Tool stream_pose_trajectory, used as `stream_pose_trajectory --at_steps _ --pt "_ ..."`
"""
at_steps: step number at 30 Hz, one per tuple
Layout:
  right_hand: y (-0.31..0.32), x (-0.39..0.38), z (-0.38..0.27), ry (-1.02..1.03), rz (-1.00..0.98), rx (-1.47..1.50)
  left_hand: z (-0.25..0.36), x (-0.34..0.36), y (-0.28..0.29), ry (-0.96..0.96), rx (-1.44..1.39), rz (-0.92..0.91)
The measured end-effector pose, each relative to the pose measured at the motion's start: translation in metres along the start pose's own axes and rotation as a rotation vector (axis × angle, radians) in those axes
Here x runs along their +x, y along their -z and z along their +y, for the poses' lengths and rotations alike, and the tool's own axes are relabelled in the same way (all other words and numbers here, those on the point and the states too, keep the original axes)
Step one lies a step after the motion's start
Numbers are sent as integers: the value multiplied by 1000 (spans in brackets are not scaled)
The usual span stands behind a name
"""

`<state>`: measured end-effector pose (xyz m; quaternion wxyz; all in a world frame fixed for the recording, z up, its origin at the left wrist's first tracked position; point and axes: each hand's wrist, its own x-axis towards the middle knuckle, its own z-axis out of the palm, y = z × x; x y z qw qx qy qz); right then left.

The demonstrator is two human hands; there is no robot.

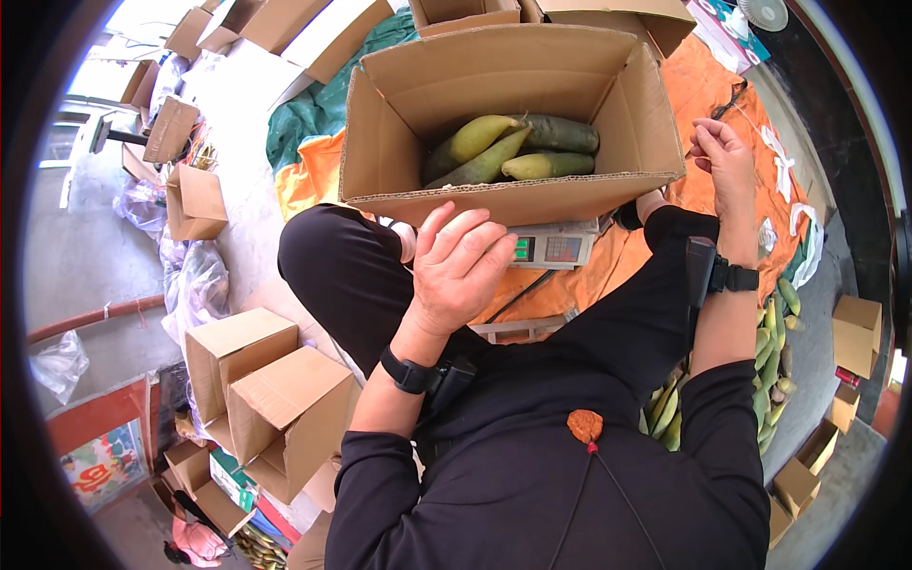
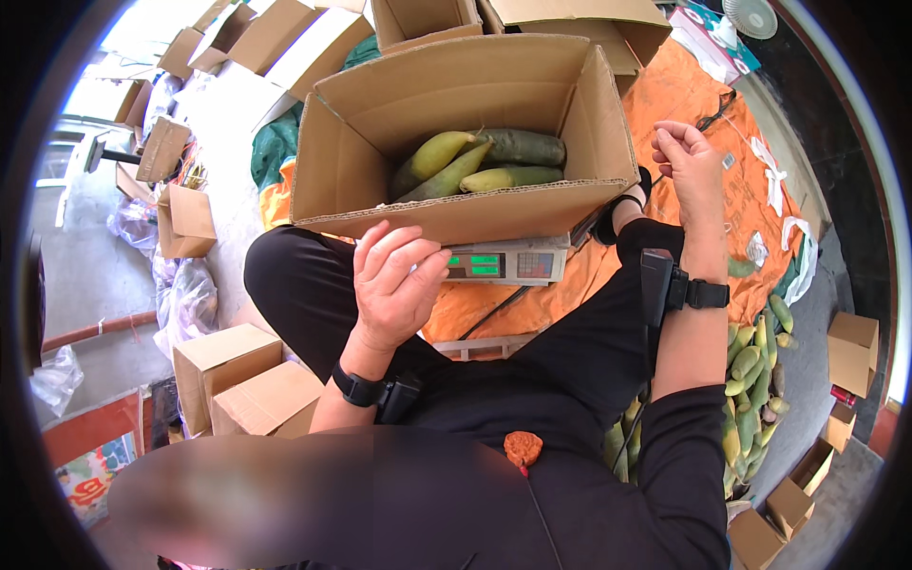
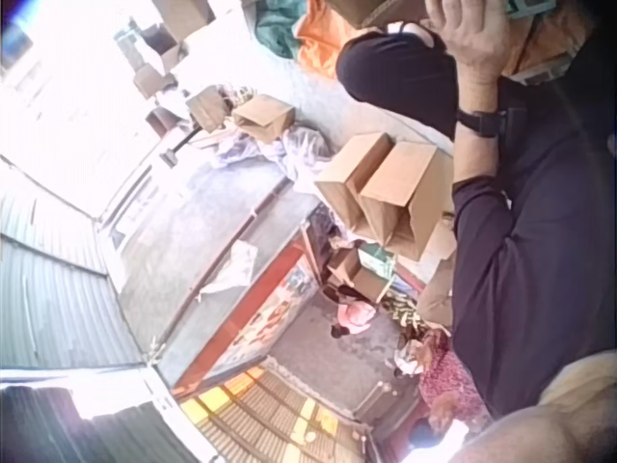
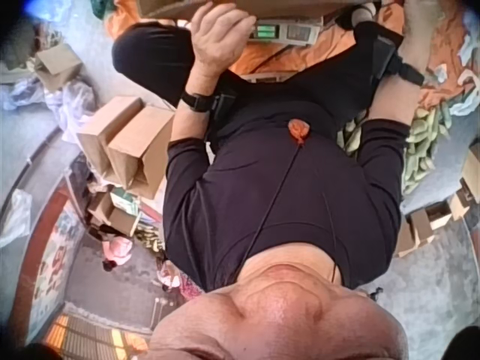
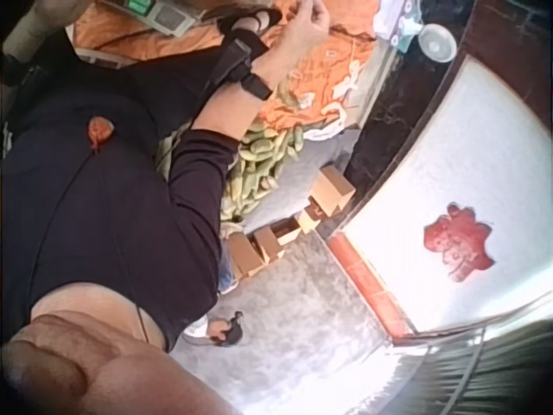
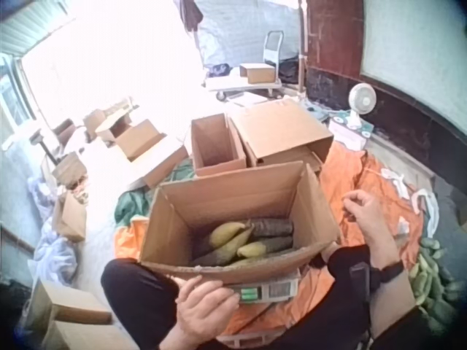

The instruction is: Sorting and weighing papayas from a pile into cardboard boxes for packaging.

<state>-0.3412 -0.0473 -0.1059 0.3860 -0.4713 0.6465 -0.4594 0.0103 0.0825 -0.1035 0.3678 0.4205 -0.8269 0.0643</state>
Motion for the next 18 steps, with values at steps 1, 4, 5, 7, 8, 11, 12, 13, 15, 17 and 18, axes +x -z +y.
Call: stream_pose_trajectory --at_steps 1,4,5,7,8,11,12,13,15,17,18 --pt "-2 0 -1 2 -7 -7 0 0 -1 1 -13 -6" --pt "-2 2 0 -8 -20 -15 -1 1 -4 -1 -28 -1" --pt "-1 2 0 1 -27 -10 -2 1 -6 -8 -44 2" --pt "-1 3 1 -5 -23 -9 -4 1 -12 -9 -63 4" --pt "-1 3 1 2 -20 -5 -4 0 -14 -17 -77 -6" --pt "-6 6 2 -1 -40 5 -4 -2 -17 -28 -74 -34" --pt "-7 7 2 11 -44 -14 -4 -2 -17 -28 -88 -57" --pt "-9 8 3 18 -56 -8 -5 -5 -17 -24 -100 -83" --pt "-13 12 6 -14 -59 11 -5 -8 -17 -7 -90 -108" --pt "-13 18 10 5 -91 10 -7 -10 -16 10 -128 -97" --pt "-13 19 10 -3 -97 -4 -7 -10 -15 21 -141 -90"
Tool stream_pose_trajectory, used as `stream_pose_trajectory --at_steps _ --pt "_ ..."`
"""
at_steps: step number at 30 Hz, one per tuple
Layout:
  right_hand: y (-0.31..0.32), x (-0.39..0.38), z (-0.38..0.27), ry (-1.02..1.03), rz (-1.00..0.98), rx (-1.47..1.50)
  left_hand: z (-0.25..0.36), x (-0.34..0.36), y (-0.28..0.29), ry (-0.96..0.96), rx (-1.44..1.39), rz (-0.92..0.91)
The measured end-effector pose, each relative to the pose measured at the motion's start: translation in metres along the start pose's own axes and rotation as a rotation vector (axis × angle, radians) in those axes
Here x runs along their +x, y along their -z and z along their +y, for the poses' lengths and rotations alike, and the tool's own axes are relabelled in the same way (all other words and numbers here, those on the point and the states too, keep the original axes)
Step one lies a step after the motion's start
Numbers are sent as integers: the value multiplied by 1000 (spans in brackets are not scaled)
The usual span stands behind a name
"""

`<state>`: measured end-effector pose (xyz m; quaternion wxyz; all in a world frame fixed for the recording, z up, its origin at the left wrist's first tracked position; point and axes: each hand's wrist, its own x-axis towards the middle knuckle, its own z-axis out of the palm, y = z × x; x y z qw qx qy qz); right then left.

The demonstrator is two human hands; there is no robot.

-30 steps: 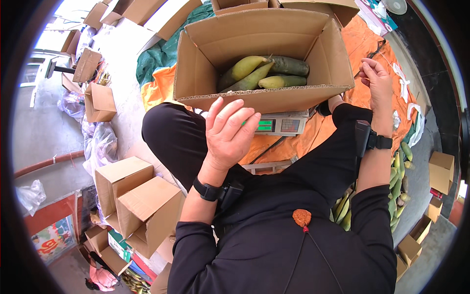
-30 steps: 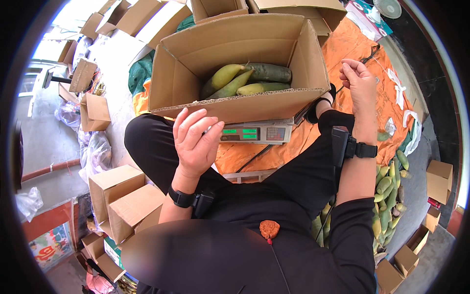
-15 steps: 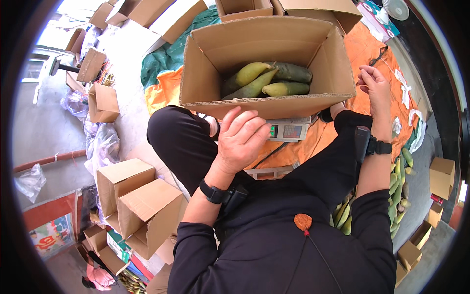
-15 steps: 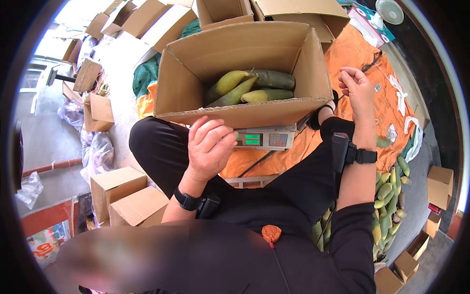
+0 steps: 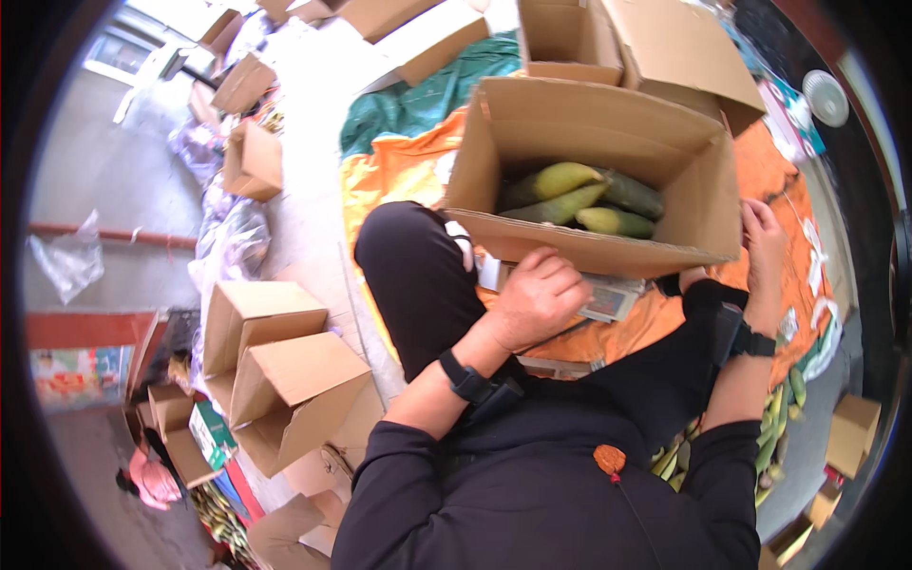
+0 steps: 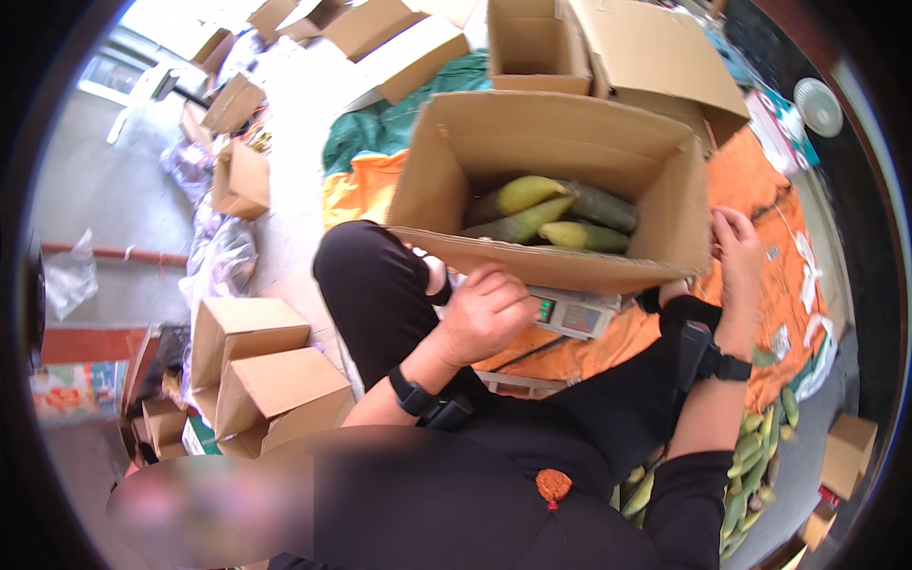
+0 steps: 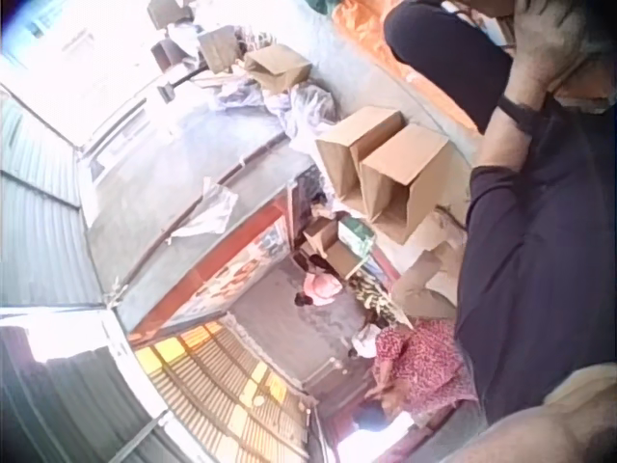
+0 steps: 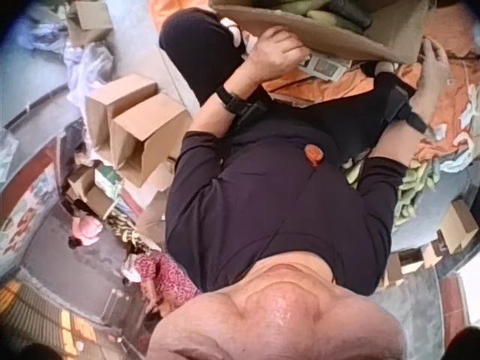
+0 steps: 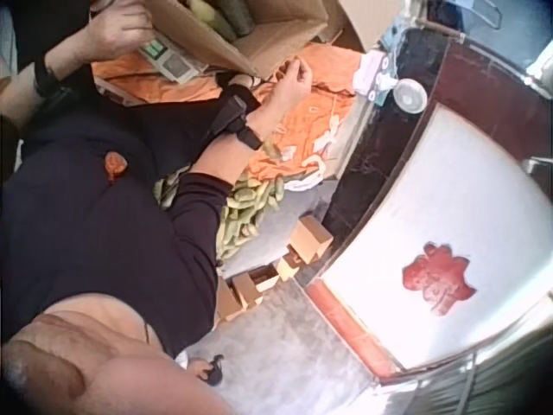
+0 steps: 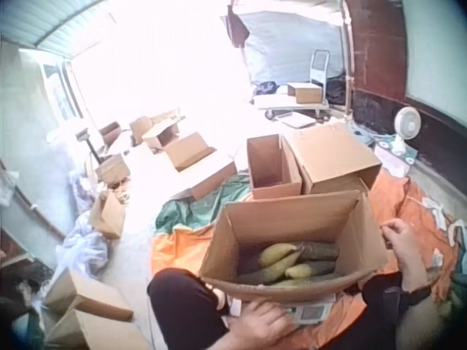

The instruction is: Sorting and weighing papayas from a pile into cardboard boxes for packaging.

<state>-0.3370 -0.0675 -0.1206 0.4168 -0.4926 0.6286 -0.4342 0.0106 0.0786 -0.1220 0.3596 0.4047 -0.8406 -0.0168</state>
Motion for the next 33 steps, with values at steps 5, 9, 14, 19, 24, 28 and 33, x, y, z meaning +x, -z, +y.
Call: stream_pose_trajectory --at_steps 5,9,14,19,24,28,33 --pt "-5 13 9 118 -19 -87 -3 -1 15 46 29 115" --pt "-13 30 20 66 -20 -72 -7 -8 64 146 105 240" --pt "-5 51 32 98 -52 -174 -31 -69 153 485 435 422" --pt "-7 59 41 -7 -34 -41 -46 -218 230 1008 918 555" --pt "-29 49 26 47 -76 -103 -15 -315 248 1679 1046 504" --pt "-43 30 14 92 -173 -81 -1 -356 255 2088 643 234" --pt "-71 15 -1 129 -276 -69 -18 -371 241 1976 735 232"
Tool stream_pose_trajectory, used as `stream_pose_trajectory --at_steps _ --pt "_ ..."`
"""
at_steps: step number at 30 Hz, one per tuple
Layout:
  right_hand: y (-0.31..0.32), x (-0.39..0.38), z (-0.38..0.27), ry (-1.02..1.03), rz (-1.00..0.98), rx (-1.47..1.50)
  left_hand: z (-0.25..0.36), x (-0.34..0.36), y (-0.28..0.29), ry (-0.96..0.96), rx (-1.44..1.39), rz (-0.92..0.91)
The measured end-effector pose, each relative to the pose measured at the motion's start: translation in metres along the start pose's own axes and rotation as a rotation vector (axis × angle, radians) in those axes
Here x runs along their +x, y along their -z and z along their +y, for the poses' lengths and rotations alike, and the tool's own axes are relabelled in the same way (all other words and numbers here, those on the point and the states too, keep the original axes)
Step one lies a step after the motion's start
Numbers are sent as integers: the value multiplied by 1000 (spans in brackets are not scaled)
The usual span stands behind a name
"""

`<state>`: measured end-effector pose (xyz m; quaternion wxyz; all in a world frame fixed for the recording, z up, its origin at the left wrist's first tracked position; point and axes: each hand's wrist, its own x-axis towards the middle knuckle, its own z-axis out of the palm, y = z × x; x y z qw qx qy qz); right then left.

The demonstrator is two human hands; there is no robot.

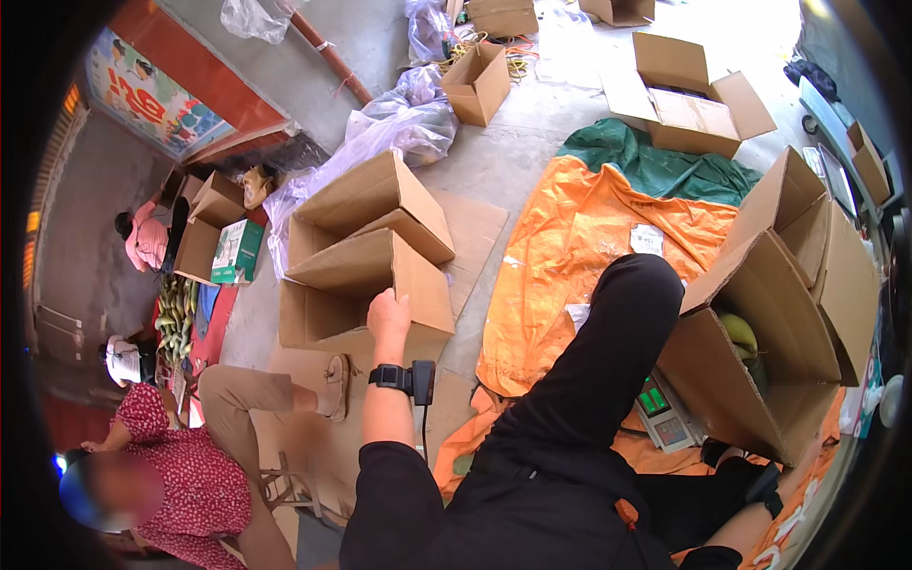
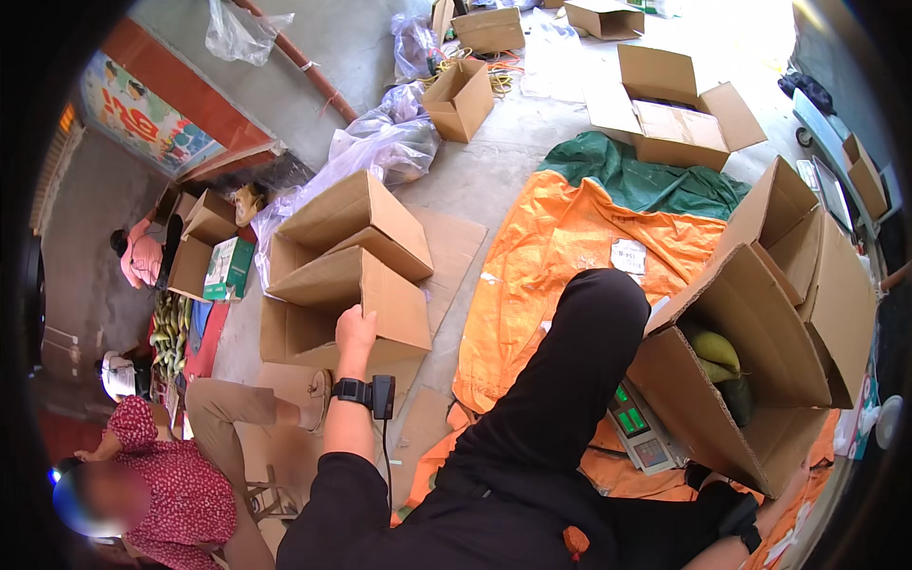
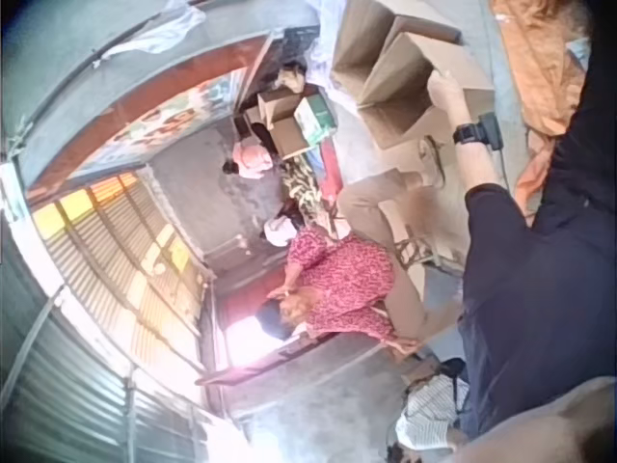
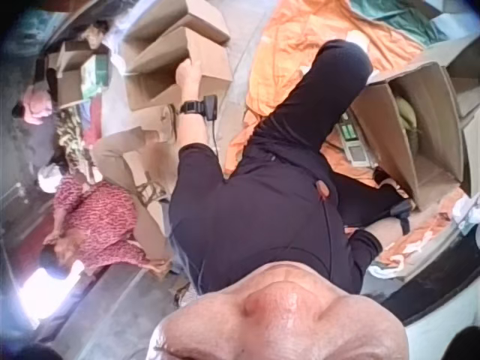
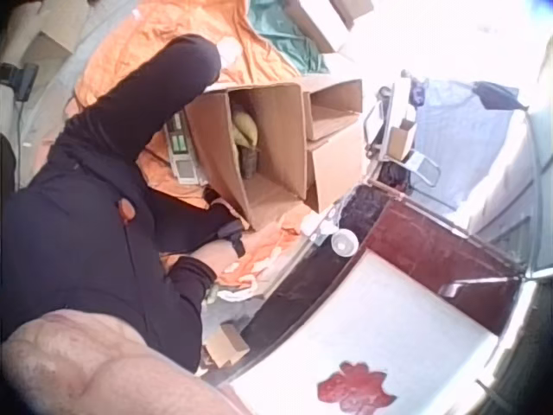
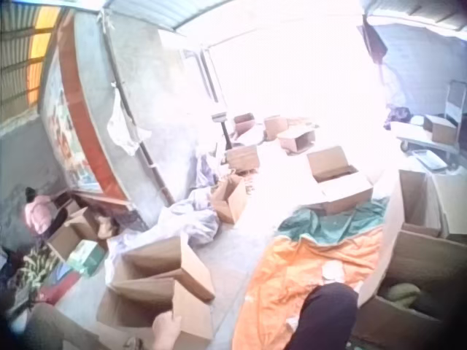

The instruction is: Sorting and weighing papayas from a pile into cardboard boxes for packaging.

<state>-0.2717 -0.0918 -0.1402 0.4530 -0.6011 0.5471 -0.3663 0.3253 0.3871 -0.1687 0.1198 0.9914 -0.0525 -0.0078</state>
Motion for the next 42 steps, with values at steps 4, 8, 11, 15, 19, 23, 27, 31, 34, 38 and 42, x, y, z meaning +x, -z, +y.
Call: stream_pose_trajectory --at_steps 4,8,11,15,19,23,27,31,34,38,42 --pt "-29 -34 -20 20 -68 1 32 -1 -2 -34 -10 70" --pt "-18 -31 -12 42 -128 5 61 0 -2 -78 -64 26" --pt "-21 -33 -14 48 -175 12 61 7 -5 -146 -117 -124" --pt "-22 -36 -12 49 -245 11 33 25 -3 -115 -437 -188" --pt "-19 -32 -10 71 -301 26 2 56 23 -205 -260 242" --pt "-29 -39 -8 77 -337 24 -23 102 32 -196 -10 386" --pt "12 -2 26 94 -150 -29 -28 133 28 -269 218 291" --pt "40 20 65 101 112 -65 -56 151 23 -153 444 104" --pt "53 -2 64 83 207 68 -83 175 19 -259 535 137" --pt "42 -8 43 41 185 99 -91 204 14 -356 396 -129" --pt "44 -15 34 -21 239 101 -73 208 9 -354 287 -182"
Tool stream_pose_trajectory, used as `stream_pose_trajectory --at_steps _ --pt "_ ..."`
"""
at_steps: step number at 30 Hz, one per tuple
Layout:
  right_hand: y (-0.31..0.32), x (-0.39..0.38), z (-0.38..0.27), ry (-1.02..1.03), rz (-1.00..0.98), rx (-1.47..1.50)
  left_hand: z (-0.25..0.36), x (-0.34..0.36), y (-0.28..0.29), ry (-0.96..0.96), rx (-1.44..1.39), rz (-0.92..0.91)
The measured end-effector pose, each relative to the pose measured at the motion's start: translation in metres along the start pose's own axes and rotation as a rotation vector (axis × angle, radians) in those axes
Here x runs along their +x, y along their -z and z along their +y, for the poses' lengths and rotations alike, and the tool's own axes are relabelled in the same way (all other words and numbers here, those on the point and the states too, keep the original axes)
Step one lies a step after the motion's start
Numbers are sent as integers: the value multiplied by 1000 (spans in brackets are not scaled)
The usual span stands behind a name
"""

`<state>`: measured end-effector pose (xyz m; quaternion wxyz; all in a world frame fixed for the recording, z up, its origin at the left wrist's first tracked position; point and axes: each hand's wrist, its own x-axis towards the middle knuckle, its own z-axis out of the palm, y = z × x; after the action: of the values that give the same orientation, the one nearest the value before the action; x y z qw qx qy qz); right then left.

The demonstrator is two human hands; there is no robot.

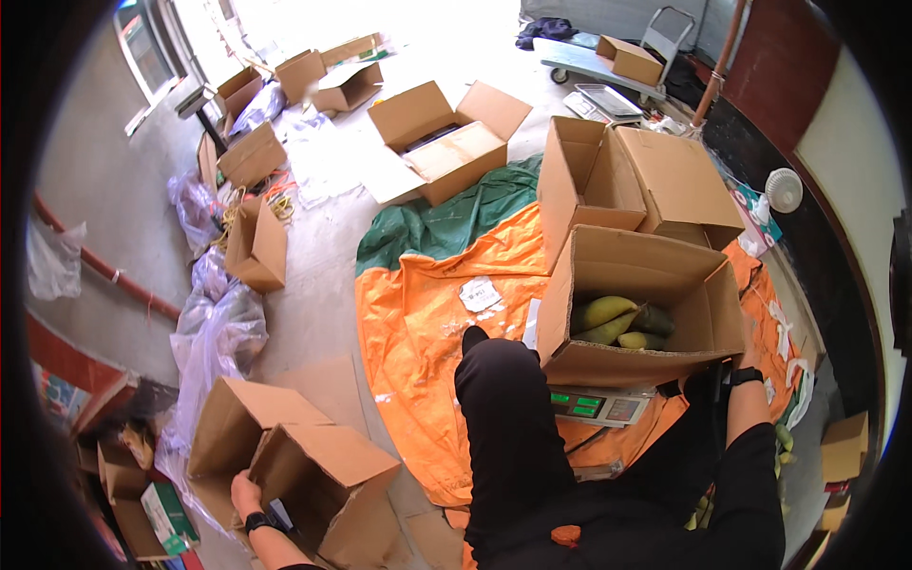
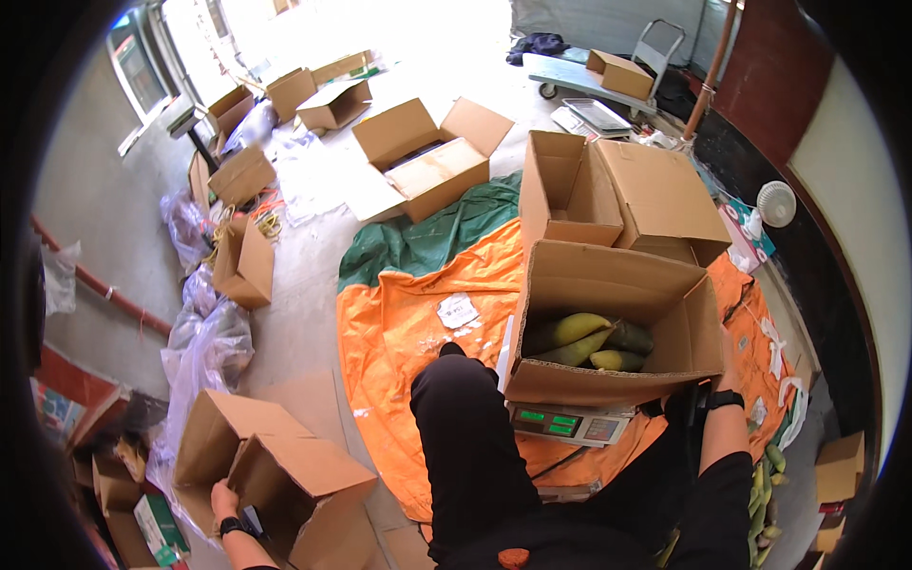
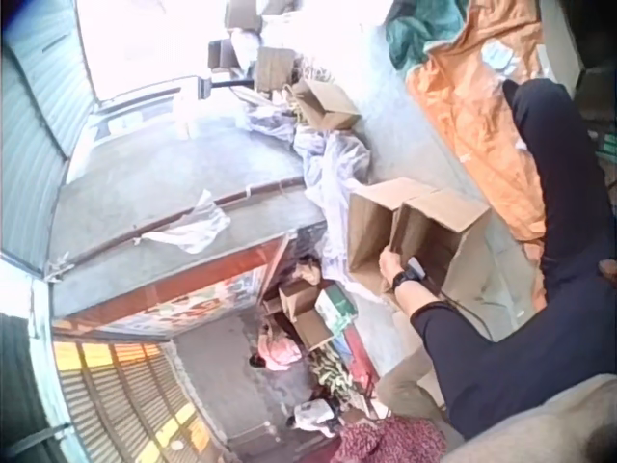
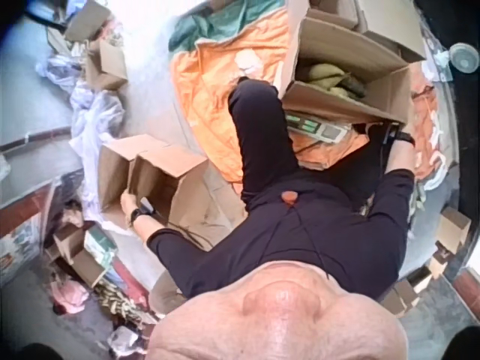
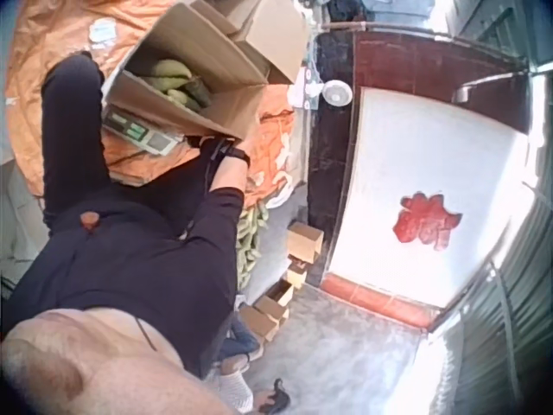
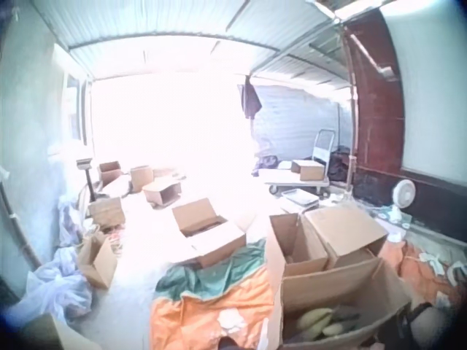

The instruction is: Sorting and weighing papayas from a pile into cardboard boxes for packaging.

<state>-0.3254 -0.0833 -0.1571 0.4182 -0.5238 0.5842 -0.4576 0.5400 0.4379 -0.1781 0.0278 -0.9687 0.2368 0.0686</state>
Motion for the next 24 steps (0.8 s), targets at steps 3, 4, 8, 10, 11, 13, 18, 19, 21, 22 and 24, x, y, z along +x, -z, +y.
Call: stream_pose_trajectory --at_steps 3,4,8,10,11,13,18,19,21,22,24 --pt "-2 -6 -2 -74 -26 276 -6 11 -3 30 -30 5" --pt "-31 -14 -21 -91 -40 289 -13 5 0 59 -12 19" --pt "-62 -47 -75 -348 287 235 -9 -7 4 49 2 88" --pt "-58 -48 -70 -344 253 240 -11 -10 3 -8 42 58" --pt "-56 -47 -66 -343 233 243 -8 -11 6 -64 108 41" --pt "-49 -45 -57 -340 197 237 13 -15 19 -117 184 15" --pt "-26 -16 -34 -313 75 218 107 -13 80 -256 215 30" --pt "-21 -12 -27 -255 12 158 120 -9 90 -258 221 50" --pt "-10 -5 -16 -250 -28 94 150 -1 113 -270 196 98" --pt "-8 -2 -12 -243 -59 32 164 5 124 -290 177 140" --pt "15 12 11 -116 -103 23 206 27 139 -345 46 156"
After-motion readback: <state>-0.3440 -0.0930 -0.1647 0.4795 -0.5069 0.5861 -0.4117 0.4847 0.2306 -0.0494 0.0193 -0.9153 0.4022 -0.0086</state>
